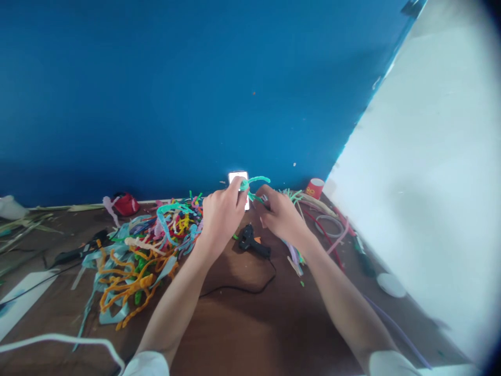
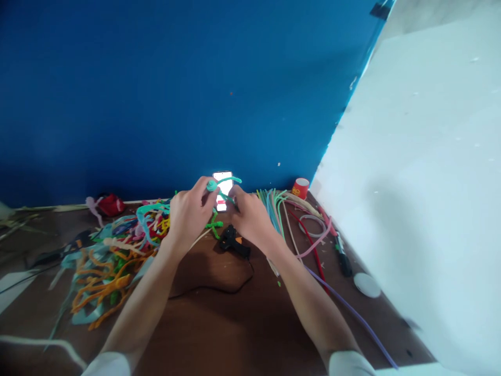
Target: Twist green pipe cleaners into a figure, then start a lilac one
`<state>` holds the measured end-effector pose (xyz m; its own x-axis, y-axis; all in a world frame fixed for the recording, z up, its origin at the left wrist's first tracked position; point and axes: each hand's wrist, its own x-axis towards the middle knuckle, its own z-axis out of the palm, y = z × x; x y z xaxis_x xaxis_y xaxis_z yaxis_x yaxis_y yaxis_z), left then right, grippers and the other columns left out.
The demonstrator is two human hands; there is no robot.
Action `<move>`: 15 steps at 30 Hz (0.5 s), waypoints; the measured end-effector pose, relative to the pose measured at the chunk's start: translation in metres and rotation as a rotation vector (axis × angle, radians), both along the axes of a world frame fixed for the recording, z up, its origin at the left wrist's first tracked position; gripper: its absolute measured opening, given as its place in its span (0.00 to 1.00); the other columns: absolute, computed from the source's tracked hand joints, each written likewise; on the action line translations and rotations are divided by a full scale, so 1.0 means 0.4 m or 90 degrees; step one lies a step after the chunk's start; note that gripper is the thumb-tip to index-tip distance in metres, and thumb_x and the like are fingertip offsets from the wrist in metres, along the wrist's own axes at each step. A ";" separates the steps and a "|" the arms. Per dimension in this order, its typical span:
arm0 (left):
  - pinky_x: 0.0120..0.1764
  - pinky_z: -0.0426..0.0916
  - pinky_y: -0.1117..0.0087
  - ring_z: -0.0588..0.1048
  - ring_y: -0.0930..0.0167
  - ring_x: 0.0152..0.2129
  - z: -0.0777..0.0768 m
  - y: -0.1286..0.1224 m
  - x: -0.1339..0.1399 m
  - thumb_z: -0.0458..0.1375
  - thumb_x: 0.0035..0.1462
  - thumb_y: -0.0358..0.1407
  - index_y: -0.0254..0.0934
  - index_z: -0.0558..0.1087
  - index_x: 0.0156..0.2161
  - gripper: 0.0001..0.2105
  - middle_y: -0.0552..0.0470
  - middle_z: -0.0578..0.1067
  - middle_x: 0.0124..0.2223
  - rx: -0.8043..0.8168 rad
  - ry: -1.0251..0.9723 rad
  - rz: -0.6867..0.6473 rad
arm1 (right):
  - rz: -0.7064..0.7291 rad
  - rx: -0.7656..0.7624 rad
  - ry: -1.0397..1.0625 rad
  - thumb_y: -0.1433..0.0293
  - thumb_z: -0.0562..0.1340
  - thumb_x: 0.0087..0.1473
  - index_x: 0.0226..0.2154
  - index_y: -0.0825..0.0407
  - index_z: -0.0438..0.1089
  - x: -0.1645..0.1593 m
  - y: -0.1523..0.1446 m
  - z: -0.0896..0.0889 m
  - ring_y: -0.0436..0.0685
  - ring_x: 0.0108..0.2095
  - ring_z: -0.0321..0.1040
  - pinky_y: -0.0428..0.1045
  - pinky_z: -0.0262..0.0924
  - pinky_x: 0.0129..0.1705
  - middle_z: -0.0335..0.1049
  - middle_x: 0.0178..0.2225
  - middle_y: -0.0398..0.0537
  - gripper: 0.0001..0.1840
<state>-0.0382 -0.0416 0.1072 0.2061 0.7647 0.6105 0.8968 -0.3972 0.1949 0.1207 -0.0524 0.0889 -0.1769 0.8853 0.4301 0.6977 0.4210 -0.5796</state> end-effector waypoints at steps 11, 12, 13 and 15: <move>0.29 0.59 0.71 0.71 0.71 0.25 0.018 0.007 -0.016 0.53 0.64 0.42 0.39 0.69 0.45 0.11 0.52 0.75 0.31 -0.058 -0.113 -0.124 | 0.091 -0.165 0.223 0.65 0.55 0.59 0.38 0.49 0.62 0.002 0.017 -0.005 0.50 0.13 0.60 0.44 0.50 0.19 0.66 0.15 0.36 0.06; 0.29 0.61 0.71 0.72 0.70 0.27 0.018 0.009 -0.017 0.54 0.63 0.43 0.39 0.68 0.45 0.11 0.51 0.75 0.33 -0.078 -0.141 -0.131 | 0.118 -0.191 0.263 0.64 0.55 0.60 0.38 0.49 0.61 -0.001 0.015 -0.003 0.49 0.12 0.59 0.44 0.50 0.17 0.67 0.16 0.36 0.07; 0.30 0.63 0.71 0.73 0.69 0.29 0.018 0.011 -0.019 0.55 0.62 0.43 0.39 0.68 0.46 0.12 0.50 0.76 0.35 -0.099 -0.171 -0.140 | 0.144 -0.212 0.299 0.62 0.55 0.61 0.39 0.48 0.60 -0.005 0.013 -0.001 0.49 0.11 0.59 0.43 0.51 0.16 0.68 0.16 0.36 0.07; 0.32 0.66 0.70 0.75 0.68 0.32 0.015 0.016 -0.022 0.56 0.61 0.43 0.39 0.66 0.48 0.14 0.48 0.76 0.38 -0.132 -0.223 -0.167 | 0.188 -0.231 0.341 0.60 0.55 0.61 0.39 0.48 0.60 -0.010 0.010 0.002 0.50 0.11 0.62 0.43 0.52 0.15 0.70 0.18 0.37 0.09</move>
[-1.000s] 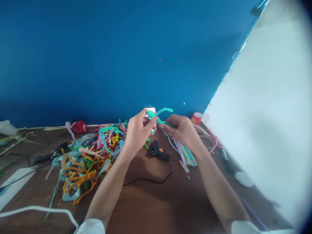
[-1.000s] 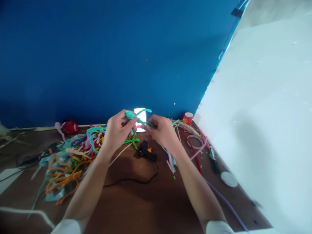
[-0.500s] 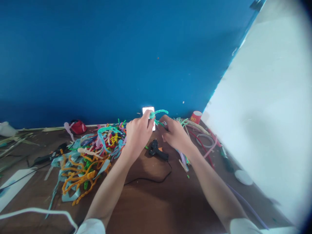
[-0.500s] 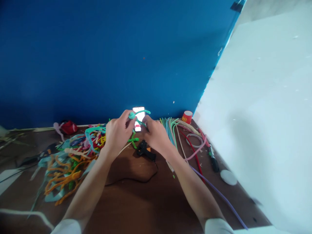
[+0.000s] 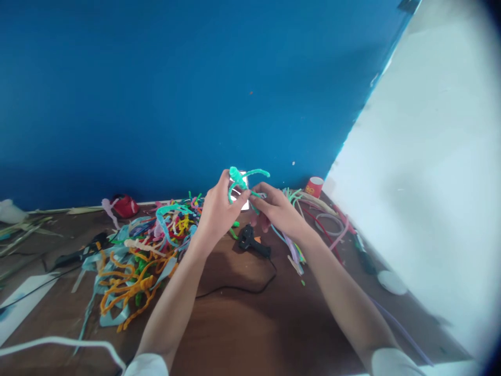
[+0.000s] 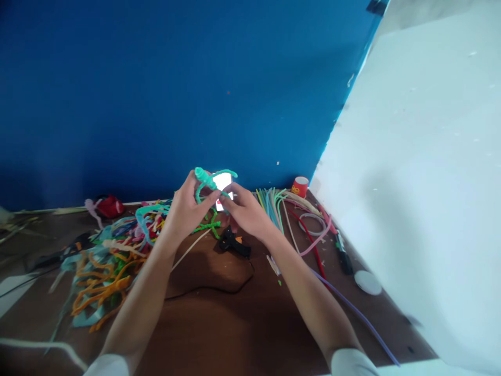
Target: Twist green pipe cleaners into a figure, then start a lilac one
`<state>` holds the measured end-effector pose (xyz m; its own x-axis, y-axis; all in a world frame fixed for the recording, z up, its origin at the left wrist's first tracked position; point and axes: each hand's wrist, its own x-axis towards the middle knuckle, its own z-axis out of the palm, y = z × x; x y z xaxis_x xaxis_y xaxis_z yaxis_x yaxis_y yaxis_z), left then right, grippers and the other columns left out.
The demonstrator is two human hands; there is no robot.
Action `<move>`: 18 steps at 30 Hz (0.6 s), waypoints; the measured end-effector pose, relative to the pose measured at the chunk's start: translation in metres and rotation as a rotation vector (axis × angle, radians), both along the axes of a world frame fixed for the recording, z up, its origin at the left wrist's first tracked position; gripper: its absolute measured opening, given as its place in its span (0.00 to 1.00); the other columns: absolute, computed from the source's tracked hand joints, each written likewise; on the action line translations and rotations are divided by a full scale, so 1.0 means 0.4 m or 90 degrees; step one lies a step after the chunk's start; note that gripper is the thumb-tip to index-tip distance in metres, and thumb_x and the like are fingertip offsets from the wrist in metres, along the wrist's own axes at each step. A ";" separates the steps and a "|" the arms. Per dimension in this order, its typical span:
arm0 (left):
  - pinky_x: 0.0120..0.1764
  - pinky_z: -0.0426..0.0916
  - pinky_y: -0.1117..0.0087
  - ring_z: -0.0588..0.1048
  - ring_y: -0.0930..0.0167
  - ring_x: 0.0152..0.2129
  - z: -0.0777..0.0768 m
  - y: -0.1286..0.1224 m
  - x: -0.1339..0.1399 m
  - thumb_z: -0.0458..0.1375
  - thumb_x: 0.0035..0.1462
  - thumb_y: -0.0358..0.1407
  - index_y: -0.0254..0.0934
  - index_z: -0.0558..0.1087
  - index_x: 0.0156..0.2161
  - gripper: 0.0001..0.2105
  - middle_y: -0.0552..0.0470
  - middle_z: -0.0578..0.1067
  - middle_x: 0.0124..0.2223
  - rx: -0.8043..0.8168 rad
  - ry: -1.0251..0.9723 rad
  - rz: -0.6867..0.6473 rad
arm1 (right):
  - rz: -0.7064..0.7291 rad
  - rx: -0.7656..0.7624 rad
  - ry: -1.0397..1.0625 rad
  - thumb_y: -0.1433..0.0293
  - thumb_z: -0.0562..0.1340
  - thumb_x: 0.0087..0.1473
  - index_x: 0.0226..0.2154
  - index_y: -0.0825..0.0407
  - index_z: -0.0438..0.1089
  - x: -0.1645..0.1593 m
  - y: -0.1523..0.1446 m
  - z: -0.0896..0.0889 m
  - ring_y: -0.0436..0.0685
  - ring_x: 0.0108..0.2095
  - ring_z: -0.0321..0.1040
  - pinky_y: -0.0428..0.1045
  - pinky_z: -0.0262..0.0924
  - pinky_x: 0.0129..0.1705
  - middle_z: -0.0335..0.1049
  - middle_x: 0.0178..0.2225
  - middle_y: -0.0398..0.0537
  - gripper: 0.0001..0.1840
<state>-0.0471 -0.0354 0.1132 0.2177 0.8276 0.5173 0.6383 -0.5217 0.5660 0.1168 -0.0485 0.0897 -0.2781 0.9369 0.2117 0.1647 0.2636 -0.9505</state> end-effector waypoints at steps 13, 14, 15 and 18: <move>0.33 0.67 0.70 0.76 0.68 0.29 -0.011 0.005 0.010 0.53 0.61 0.33 0.40 0.67 0.54 0.16 0.50 0.76 0.36 -0.017 0.047 -0.016 | -0.074 0.152 -0.235 0.61 0.54 0.63 0.32 0.51 0.69 0.035 0.015 0.005 0.48 0.17 0.66 0.45 0.57 0.26 0.72 0.20 0.40 0.15; 0.31 0.67 0.71 0.75 0.71 0.27 -0.008 0.006 0.004 0.53 0.62 0.34 0.40 0.67 0.52 0.14 0.51 0.76 0.36 -0.027 0.010 -0.029 | -0.072 0.154 -0.224 0.60 0.54 0.63 0.30 0.51 0.69 0.039 0.015 0.009 0.48 0.17 0.66 0.45 0.57 0.26 0.73 0.21 0.41 0.16; 0.30 0.68 0.72 0.74 0.73 0.24 -0.006 0.006 -0.003 0.52 0.62 0.34 0.40 0.68 0.51 0.12 0.51 0.76 0.35 -0.030 -0.028 -0.035 | -0.091 0.158 -0.204 0.59 0.54 0.63 0.29 0.52 0.69 0.044 0.017 0.013 0.48 0.18 0.66 0.45 0.57 0.25 0.73 0.22 0.41 0.18; 0.27 0.68 0.73 0.72 0.76 0.21 0.006 0.006 -0.028 0.53 0.61 0.34 0.40 0.69 0.44 0.08 0.54 0.74 0.33 0.000 -0.143 -0.032 | -0.232 0.179 -0.106 0.57 0.55 0.62 0.28 0.52 0.69 0.067 0.027 0.019 0.49 0.18 0.65 0.45 0.55 0.22 0.71 0.20 0.42 0.19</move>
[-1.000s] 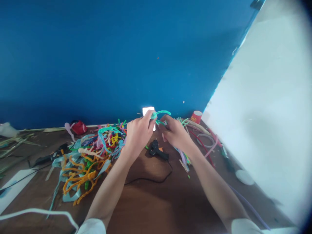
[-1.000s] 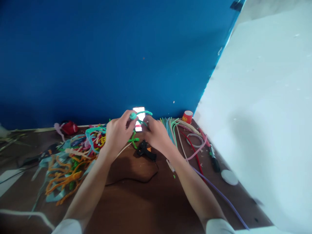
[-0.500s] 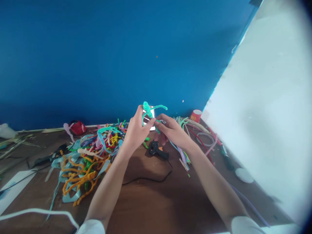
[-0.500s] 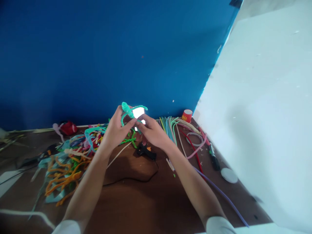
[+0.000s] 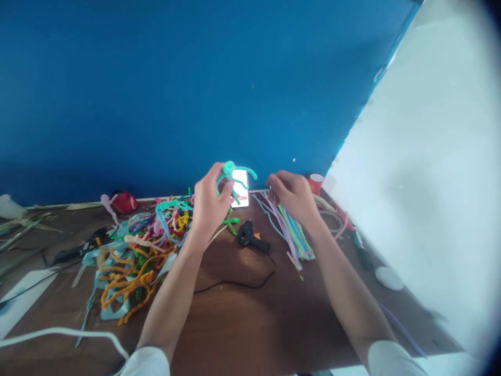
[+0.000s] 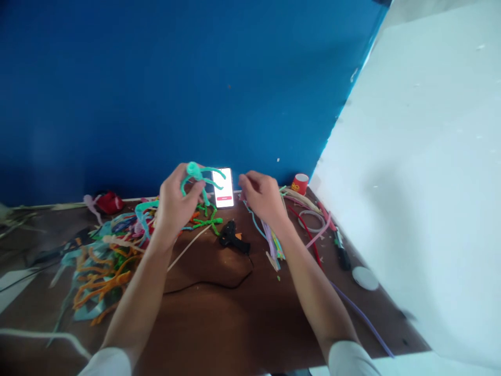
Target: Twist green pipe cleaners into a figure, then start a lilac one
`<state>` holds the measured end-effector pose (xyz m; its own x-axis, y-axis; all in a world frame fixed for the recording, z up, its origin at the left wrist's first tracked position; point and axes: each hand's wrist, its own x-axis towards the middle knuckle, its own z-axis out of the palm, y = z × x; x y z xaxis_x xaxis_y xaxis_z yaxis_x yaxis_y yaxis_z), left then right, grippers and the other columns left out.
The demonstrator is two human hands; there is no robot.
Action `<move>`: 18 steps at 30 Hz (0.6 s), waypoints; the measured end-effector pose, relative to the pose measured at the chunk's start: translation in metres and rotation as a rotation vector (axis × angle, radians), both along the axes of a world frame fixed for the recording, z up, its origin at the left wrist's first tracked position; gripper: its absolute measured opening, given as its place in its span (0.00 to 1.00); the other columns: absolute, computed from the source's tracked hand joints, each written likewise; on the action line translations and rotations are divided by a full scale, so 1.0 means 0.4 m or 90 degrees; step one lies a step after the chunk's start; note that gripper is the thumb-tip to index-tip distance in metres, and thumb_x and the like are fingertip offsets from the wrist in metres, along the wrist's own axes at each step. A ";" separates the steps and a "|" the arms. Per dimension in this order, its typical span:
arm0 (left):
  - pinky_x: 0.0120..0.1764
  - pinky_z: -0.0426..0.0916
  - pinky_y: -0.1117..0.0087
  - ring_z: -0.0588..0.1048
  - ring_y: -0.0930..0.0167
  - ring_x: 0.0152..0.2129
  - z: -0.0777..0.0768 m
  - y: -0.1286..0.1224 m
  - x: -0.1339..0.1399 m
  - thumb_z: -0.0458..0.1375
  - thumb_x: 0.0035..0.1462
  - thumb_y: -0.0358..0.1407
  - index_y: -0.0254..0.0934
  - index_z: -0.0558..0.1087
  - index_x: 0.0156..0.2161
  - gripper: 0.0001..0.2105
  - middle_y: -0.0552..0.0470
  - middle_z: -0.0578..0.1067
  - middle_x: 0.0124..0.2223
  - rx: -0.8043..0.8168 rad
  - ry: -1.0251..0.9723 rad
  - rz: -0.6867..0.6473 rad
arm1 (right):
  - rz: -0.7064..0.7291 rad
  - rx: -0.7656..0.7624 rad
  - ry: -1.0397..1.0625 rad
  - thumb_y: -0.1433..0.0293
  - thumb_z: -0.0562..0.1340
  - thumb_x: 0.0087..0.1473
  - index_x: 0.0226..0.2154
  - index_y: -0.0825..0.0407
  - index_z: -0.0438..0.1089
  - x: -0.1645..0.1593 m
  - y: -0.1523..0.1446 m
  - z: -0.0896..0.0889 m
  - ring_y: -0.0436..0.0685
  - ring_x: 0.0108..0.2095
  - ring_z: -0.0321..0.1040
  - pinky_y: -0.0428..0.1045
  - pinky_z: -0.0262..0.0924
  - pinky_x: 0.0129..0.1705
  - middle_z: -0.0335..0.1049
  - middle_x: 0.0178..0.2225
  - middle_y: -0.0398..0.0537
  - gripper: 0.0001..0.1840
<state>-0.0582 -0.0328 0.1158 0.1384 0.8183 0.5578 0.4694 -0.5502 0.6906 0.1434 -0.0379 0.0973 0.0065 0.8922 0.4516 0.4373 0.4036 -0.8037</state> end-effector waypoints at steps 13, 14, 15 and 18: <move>0.26 0.69 0.73 0.73 0.74 0.24 0.009 0.000 -0.013 0.57 0.59 0.39 0.38 0.70 0.44 0.10 0.52 0.73 0.34 -0.109 -0.036 -0.094 | -0.146 -0.045 -0.192 0.63 0.54 0.60 0.33 0.53 0.71 0.080 0.096 -0.077 0.53 0.27 0.72 0.47 0.62 0.32 0.76 0.28 0.48 0.14; 0.27 0.69 0.73 0.74 0.73 0.26 0.006 0.004 -0.015 0.58 0.59 0.39 0.38 0.70 0.45 0.10 0.52 0.74 0.35 -0.115 -0.020 -0.099 | -0.162 -0.082 -0.290 0.64 0.53 0.60 0.36 0.53 0.71 0.079 0.108 -0.095 0.55 0.34 0.74 0.47 0.63 0.36 0.78 0.34 0.50 0.14; 0.28 0.70 0.73 0.75 0.72 0.29 0.001 0.009 -0.017 0.58 0.58 0.38 0.39 0.69 0.46 0.11 0.51 0.74 0.37 -0.120 -0.004 -0.107 | -0.163 -0.140 -0.397 0.64 0.53 0.61 0.40 0.52 0.71 0.076 0.118 -0.113 0.56 0.41 0.74 0.48 0.63 0.41 0.78 0.40 0.51 0.14; 0.33 0.71 0.71 0.76 0.67 0.38 -0.014 0.026 -0.027 0.60 0.56 0.37 0.41 0.67 0.52 0.18 0.48 0.75 0.42 -0.131 0.029 -0.138 | -0.160 -0.245 -0.485 0.67 0.60 0.56 0.40 0.53 0.73 0.060 0.139 -0.169 0.64 0.45 0.74 0.53 0.64 0.45 0.77 0.42 0.57 0.11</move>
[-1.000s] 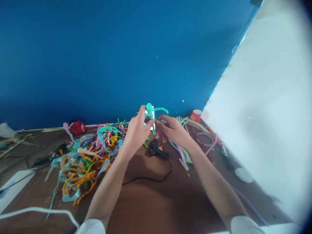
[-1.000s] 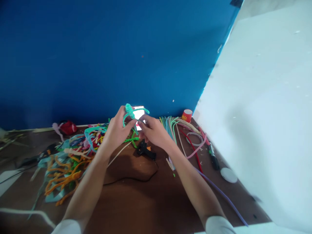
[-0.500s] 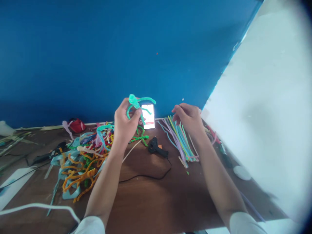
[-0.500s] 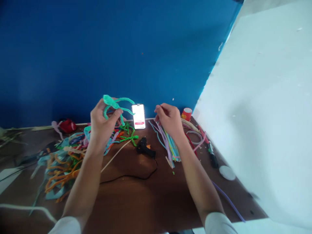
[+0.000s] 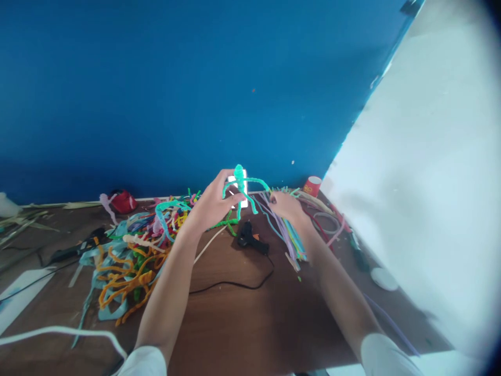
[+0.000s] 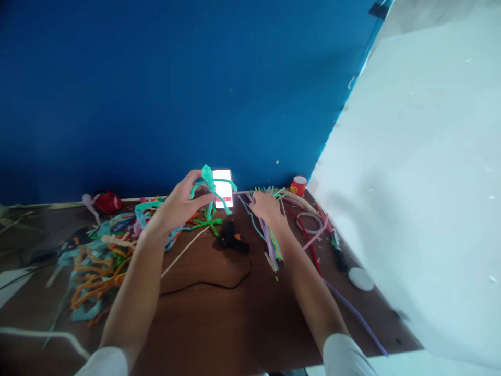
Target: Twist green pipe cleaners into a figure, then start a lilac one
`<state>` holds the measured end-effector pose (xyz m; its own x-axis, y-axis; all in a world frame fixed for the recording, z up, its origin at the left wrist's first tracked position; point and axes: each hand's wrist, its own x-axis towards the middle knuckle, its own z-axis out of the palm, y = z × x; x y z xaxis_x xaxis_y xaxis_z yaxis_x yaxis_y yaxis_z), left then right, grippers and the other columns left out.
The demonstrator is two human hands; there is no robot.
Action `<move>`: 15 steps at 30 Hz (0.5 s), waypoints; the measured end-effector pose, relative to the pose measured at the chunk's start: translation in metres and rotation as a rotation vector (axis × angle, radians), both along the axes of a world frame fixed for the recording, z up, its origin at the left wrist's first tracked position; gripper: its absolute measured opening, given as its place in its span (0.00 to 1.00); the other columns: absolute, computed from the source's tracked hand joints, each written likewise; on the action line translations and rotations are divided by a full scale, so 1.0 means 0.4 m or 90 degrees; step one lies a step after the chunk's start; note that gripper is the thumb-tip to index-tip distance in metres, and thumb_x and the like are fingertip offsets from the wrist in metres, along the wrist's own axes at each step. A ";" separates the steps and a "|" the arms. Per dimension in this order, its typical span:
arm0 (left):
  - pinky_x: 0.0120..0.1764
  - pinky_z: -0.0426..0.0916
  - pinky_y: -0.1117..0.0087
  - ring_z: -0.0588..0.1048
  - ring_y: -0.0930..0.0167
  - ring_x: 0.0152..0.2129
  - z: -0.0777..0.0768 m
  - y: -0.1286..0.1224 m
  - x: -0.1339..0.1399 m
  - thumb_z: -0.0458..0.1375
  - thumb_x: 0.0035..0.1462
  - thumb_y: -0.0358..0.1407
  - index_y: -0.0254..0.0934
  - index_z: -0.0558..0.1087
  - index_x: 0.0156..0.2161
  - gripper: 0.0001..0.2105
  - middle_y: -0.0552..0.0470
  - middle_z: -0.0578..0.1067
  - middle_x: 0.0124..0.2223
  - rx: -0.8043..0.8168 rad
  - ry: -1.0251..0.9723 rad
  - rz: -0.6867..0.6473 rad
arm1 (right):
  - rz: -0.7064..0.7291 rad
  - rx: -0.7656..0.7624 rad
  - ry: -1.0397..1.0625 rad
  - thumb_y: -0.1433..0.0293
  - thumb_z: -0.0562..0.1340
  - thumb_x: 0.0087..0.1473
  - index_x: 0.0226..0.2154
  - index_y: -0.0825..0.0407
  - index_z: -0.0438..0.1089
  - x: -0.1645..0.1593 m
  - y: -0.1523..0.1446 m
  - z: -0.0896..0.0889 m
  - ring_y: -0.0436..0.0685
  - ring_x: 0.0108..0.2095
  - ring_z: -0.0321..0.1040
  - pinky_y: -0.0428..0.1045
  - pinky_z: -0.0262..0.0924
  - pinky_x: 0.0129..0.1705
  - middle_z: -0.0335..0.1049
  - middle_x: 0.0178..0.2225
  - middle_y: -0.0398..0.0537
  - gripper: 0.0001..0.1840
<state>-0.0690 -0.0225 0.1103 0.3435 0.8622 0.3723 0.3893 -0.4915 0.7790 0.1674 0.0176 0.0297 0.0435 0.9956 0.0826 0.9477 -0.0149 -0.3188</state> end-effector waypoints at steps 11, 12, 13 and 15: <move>0.46 0.71 0.63 0.75 0.62 0.47 -0.012 0.026 -0.045 0.60 0.56 0.40 0.43 0.61 0.60 0.27 0.43 0.73 0.54 0.006 0.111 -0.018 | -0.041 -0.140 -0.106 0.71 0.60 0.55 0.55 0.55 0.67 -0.019 0.018 -0.086 0.71 0.54 0.68 0.60 0.62 0.51 0.71 0.51 0.67 0.25; 0.47 0.71 0.62 0.75 0.61 0.48 -0.012 0.026 -0.048 0.60 0.56 0.41 0.43 0.60 0.61 0.27 0.42 0.73 0.53 0.003 0.119 -0.016 | -0.040 -0.144 -0.107 0.70 0.60 0.55 0.57 0.55 0.67 -0.018 0.018 -0.088 0.72 0.54 0.67 0.60 0.61 0.52 0.71 0.51 0.67 0.26; 0.49 0.71 0.60 0.74 0.60 0.50 -0.012 0.025 -0.051 0.60 0.57 0.42 0.43 0.60 0.61 0.28 0.42 0.74 0.53 -0.001 0.129 -0.012 | -0.038 -0.148 -0.107 0.70 0.60 0.55 0.57 0.55 0.66 -0.018 0.018 -0.090 0.72 0.55 0.67 0.60 0.61 0.52 0.71 0.51 0.68 0.26; 0.51 0.69 0.59 0.73 0.58 0.52 -0.013 0.024 -0.054 0.60 0.56 0.42 0.44 0.61 0.61 0.28 0.43 0.75 0.51 0.000 0.146 0.000 | -0.034 -0.155 -0.107 0.69 0.60 0.55 0.58 0.55 0.66 -0.017 0.019 -0.094 0.73 0.56 0.66 0.61 0.60 0.52 0.71 0.50 0.68 0.27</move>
